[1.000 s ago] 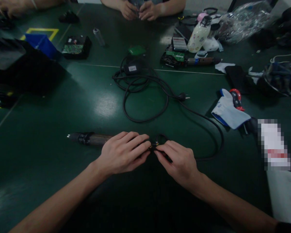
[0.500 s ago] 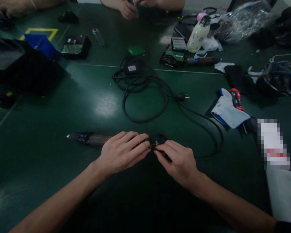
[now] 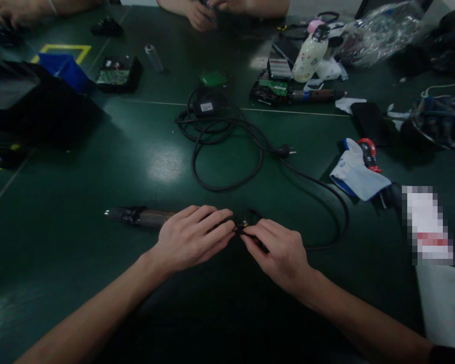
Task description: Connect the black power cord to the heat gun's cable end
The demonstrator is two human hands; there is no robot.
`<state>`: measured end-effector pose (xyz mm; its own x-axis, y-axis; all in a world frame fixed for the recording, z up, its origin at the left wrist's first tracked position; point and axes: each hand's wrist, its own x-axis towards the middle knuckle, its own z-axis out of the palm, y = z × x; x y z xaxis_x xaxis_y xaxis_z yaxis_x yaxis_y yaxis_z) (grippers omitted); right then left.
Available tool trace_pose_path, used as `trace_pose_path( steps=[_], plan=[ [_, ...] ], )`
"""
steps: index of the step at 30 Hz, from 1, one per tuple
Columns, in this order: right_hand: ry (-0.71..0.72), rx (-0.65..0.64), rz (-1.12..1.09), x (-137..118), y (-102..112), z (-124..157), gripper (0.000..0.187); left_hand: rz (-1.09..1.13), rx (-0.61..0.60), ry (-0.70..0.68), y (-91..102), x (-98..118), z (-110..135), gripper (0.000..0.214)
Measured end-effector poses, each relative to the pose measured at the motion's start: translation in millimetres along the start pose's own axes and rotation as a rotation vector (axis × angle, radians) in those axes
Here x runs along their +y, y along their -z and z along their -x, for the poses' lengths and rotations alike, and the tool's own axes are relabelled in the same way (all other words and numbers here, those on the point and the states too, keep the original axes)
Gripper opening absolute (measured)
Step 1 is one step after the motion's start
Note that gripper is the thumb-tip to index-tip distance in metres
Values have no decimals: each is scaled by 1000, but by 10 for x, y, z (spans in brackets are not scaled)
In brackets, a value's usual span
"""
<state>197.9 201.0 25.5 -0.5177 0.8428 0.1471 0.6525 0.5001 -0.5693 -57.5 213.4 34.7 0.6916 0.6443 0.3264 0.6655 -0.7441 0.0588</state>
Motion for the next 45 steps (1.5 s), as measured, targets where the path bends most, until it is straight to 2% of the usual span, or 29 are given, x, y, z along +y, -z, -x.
trace_pose_path(
  steps=[10,18,31,37,41,45],
  plan=[
    [-1,-6,3,-2,2,3,15,1,23,18,-14,22,-5,28],
    [1,1,5,-9,7,-2,16,14,-14,-12,7,4,1,31],
    [7,-10,8,-6,21,-6,14,-34,37,-3,-4,9,-26,23],
    [-1,-9,10,-8,16,-4,15,-19,41,6,-17,18,-17,26],
    [2,-8,2,-10,14,-2,15,-4,28,6,-4,21,-12,32],
    [0,2,0,-13,16,-3,14,4,9,-6,5,8,-12,29]
  ],
)
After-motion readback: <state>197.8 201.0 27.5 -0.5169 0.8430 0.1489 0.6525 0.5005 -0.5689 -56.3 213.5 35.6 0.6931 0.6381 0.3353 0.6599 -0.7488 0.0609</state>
